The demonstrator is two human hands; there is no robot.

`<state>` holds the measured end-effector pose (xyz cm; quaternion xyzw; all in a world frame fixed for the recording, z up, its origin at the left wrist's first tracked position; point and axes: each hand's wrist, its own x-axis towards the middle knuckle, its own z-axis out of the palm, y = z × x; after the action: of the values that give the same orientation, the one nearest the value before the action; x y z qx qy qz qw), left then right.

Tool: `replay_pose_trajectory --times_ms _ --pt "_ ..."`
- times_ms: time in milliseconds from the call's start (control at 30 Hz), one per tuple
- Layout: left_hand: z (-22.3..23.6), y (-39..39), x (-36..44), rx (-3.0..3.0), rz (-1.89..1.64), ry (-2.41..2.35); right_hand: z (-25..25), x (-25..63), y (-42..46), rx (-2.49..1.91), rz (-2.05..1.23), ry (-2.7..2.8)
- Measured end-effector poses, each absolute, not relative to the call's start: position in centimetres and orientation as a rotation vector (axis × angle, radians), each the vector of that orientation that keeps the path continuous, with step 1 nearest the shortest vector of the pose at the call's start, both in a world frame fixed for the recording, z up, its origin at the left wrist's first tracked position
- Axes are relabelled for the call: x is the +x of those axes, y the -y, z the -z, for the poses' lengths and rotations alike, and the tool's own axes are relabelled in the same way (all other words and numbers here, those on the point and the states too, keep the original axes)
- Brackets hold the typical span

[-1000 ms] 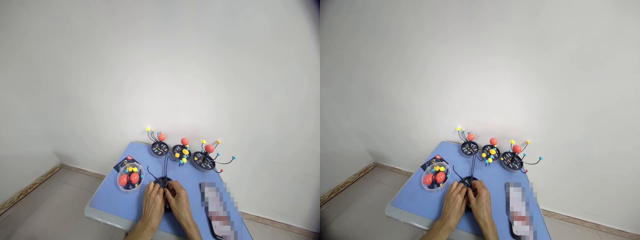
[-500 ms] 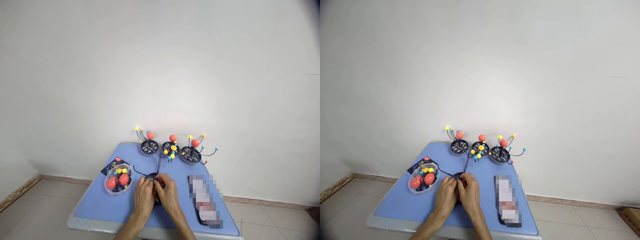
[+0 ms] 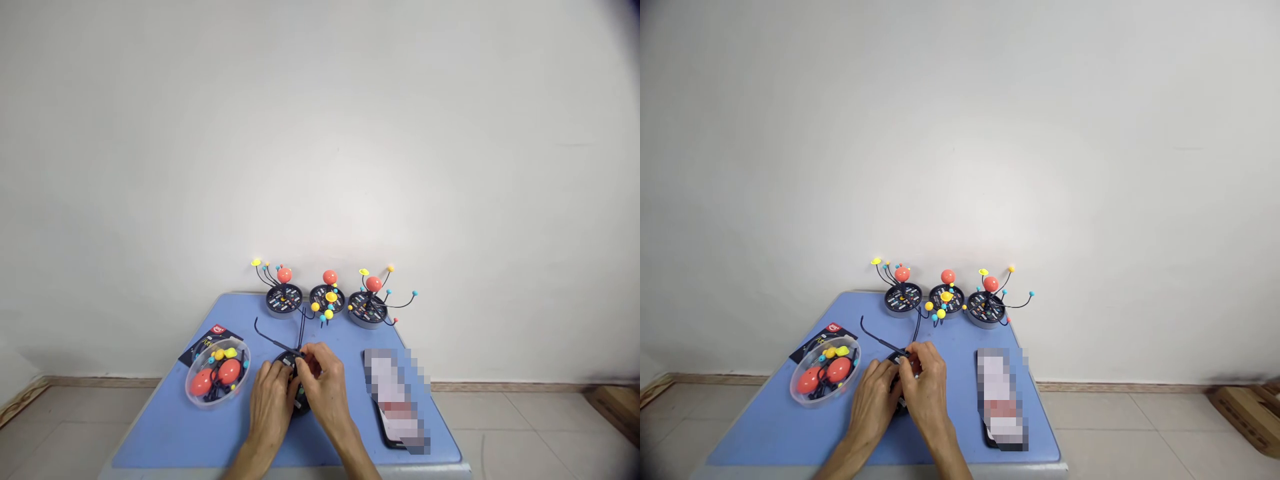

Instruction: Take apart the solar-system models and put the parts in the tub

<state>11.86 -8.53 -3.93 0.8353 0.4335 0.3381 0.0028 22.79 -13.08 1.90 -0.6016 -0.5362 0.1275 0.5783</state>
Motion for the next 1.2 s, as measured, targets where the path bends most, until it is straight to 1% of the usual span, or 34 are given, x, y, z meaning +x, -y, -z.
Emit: replay_pose_trajectory --times_ms 133,233,300,433,533,733,867,1100,1200 --pt "4.0 8.8 11.1 2.479 -1.204 -1.266 -1.9 23.0 15.0 -1.393 -0.317 1.231" --pt "3.4 9.8 10.0 2.220 -1.336 -1.170 -1.8 23.2 16.5 -1.375 -0.326 1.227" --pt "2.6 10.8 9.2 1.948 -1.296 -1.092 -1.5 23.1 17.3 -1.354 -0.342 1.244" --pt "0.9 12.3 7.9 1.363 -1.065 -0.982 0.2 22.0 18.2 -1.292 -0.364 1.250" --pt "0.2 12.5 7.6 1.146 -1.057 -0.993 1.8 20.9 18.2 -1.269 -0.384 1.200" --pt "-0.7 13.5 7.9 1.060 -1.120 -0.978 3.3 19.6 17.8 -1.239 -0.485 1.114" --pt "-1.1 14.3 7.9 1.017 -1.194 -0.994 3.5 19.5 17.8 -1.237 -0.467 1.115" --pt "-0.8 12.5 6.4 0.988 -1.183 -1.018 3.0 19.8 18.1 -1.256 -0.431 1.082" --pt "-0.8 12.4 6.3 0.954 -1.199 -0.978 2.2 20.3 18.2 -1.255 -0.463 1.052"
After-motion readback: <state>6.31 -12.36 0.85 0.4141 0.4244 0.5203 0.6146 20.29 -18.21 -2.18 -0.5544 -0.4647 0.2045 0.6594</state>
